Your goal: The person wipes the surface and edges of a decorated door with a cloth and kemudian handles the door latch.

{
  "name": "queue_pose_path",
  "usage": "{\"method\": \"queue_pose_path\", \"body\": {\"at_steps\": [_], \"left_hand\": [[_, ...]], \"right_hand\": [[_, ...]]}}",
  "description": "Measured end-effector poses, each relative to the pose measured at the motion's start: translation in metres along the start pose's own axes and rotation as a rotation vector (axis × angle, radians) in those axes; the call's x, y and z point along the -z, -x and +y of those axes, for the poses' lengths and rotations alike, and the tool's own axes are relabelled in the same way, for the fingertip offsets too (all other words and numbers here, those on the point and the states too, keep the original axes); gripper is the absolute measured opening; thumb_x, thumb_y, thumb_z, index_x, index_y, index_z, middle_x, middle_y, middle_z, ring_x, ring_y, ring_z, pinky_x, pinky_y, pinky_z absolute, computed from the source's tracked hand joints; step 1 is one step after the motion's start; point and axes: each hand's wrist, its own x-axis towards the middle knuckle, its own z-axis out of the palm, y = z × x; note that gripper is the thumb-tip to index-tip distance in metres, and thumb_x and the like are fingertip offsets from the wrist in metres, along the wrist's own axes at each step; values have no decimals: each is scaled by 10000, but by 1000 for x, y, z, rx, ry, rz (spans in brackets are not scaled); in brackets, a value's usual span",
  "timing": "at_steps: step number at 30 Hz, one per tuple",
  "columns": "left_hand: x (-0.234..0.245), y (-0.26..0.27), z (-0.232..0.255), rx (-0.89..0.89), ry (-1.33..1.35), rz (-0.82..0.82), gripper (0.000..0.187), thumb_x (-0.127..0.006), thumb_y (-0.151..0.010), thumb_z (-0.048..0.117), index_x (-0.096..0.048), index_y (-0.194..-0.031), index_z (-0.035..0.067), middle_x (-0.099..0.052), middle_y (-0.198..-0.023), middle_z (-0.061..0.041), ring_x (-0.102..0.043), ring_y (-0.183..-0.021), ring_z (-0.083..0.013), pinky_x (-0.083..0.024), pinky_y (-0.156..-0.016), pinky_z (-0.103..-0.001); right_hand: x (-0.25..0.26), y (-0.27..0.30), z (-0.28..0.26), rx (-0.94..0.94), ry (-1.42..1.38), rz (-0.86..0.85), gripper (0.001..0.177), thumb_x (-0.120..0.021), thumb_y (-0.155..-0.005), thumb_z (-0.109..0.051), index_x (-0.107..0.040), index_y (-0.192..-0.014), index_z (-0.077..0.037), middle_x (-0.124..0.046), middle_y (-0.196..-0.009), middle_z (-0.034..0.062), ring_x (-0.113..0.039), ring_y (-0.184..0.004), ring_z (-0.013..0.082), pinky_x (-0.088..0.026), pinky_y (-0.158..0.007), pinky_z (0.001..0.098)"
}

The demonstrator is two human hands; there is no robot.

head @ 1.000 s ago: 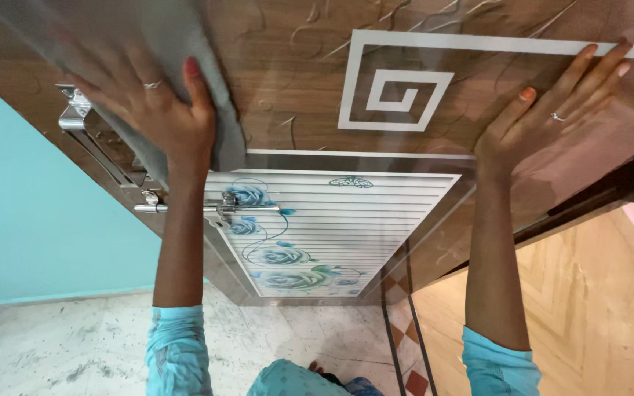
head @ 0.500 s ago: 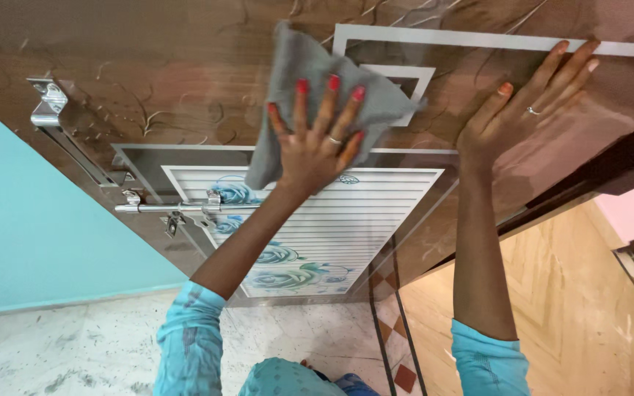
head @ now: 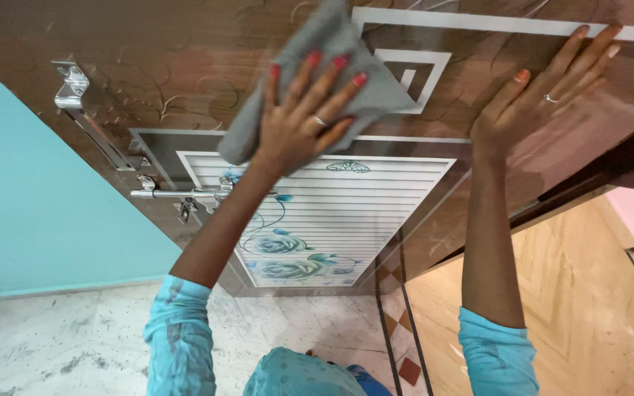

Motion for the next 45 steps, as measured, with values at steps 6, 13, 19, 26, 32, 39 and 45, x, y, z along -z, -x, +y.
{"method": "queue_pose_path", "body": {"at_steps": [6,13,19,26,32,39,45], "left_hand": [[47,42,-121,637,-232,289,652,-569,-1118,493,-332,-1684,273,-104,-1740,-97,-16,-1591,-403,-4,-1295,-662],[25,32,-68,665,-193,341,635,-438,-1133,485,-166,-1683,322,-11,-1755,-42,55,-1600,-342,32,-1245,-641],[-9,22,42,222,-62,52,624,-446,-1161,579,-263,-1698,319,-154,-1750,-72,-72,-1614,-376,62,-1260,-702],[-54,25,119,-227,-38,10,559,-427,-1173,531,-299,-1683,340,-236,-1741,25,-222,-1605,-223,29,-1330,-582],[-30,11,76,-206,-8,-40,571,-426,-1170,584,-316,-1682,358,-248,-1742,28,-179,-1615,-220,50,-1297,-580],[39,22,-55,405,-182,56,703,-532,-1063,659,-347,-1673,362,-173,-1741,-14,-28,-1615,-312,48,-1270,-693],[50,48,-79,730,-155,218,755,-481,-1126,515,-66,-1704,262,111,-1753,-42,161,-1570,-355,104,-1241,-653]], "right_hand": [[-2,6,6,-46,48,-31,544,-231,-1216,-454,-147,-1708,-238,-26,-1751,-2,2,-1602,208,-28,-1328,479],[-6,3,11,-29,34,-1,593,-227,-1180,-476,-161,-1733,-273,-31,-1755,-36,-7,-1597,172,-30,-1333,462],[-6,3,8,-53,50,0,594,-228,-1185,-481,-185,-1729,-245,-53,-1752,-18,-26,-1609,194,-36,-1329,475],[1,0,-3,-24,6,9,568,-239,-1197,-448,-196,-1724,-240,-73,-1751,-24,-43,-1630,194,-67,-1333,456],[-1,0,-3,-21,17,20,560,-232,-1194,-431,-175,-1724,-258,-67,-1753,-47,-35,-1597,181,-54,-1336,458],[-4,1,2,-7,14,8,545,-235,-1217,-420,-150,-1730,-256,-36,-1755,-52,12,-1637,186,-35,-1336,478],[4,0,-10,-38,21,-9,555,-204,-1205,-419,-163,-1730,-245,-56,-1755,-31,-9,-1595,199,-24,-1329,490]]}}
